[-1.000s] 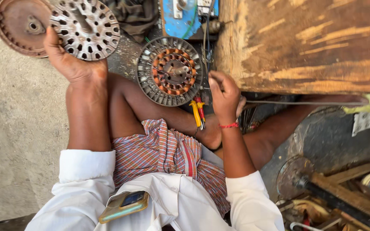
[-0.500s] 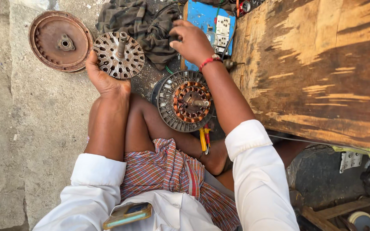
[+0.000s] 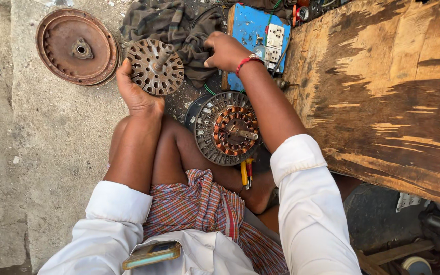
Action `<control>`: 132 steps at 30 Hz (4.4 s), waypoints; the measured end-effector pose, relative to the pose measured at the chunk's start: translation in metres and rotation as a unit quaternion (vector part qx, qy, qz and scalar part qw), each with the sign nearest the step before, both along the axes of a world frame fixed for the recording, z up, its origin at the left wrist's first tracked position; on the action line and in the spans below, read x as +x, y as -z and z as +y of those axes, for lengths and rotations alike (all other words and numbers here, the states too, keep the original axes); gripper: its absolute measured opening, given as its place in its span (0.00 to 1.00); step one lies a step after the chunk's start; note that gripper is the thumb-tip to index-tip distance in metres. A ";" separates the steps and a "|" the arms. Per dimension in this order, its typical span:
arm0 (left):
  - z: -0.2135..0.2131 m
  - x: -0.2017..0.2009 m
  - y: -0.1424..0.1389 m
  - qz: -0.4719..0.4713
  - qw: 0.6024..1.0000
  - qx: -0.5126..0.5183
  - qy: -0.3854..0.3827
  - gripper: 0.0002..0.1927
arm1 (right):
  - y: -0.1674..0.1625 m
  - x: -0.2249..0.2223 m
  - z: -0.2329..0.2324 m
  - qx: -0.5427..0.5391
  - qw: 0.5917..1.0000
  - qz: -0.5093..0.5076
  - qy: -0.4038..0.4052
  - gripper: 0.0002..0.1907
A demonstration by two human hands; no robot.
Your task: The person sits on the ground repairing an electric fan motor. They hold a perforated metal fan blade disc, fit it onto a motor shaft, tap it with a metal rod to seat it, wipe parts with a cloth, and continue pressing and adjusting the disc onto the shaft.
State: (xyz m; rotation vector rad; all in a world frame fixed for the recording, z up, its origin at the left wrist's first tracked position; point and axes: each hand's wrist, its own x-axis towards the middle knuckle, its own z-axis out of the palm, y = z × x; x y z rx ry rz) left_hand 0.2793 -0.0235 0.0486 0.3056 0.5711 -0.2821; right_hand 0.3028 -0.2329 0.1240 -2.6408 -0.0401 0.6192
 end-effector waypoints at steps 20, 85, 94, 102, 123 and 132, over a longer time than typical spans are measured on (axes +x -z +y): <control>0.017 -0.022 -0.008 -0.053 0.995 -0.087 0.001 0.22 | -0.033 -0.068 -0.015 0.093 0.973 -0.176 0.117 0.07; 0.018 -0.035 -0.056 -0.061 0.993 -0.091 0.032 0.20 | -0.022 -0.124 0.116 -0.061 0.950 -0.302 0.049 0.15; 0.017 -0.042 -0.060 -0.081 0.973 -0.005 0.214 0.21 | -0.041 -0.092 0.071 -0.024 0.978 -0.177 0.111 0.10; 0.007 -0.038 -0.055 -0.099 0.961 0.026 0.258 0.27 | -0.057 -0.047 0.061 0.060 0.980 -0.189 -0.013 0.08; 0.015 -0.013 -0.045 -0.039 0.983 -0.070 0.167 0.27 | -0.013 -0.058 0.118 0.030 0.967 -0.218 -0.131 0.05; 0.017 -0.016 -0.044 -0.065 0.985 -0.029 0.154 0.32 | -0.043 -0.065 0.097 -0.055 0.925 -0.191 -0.323 0.03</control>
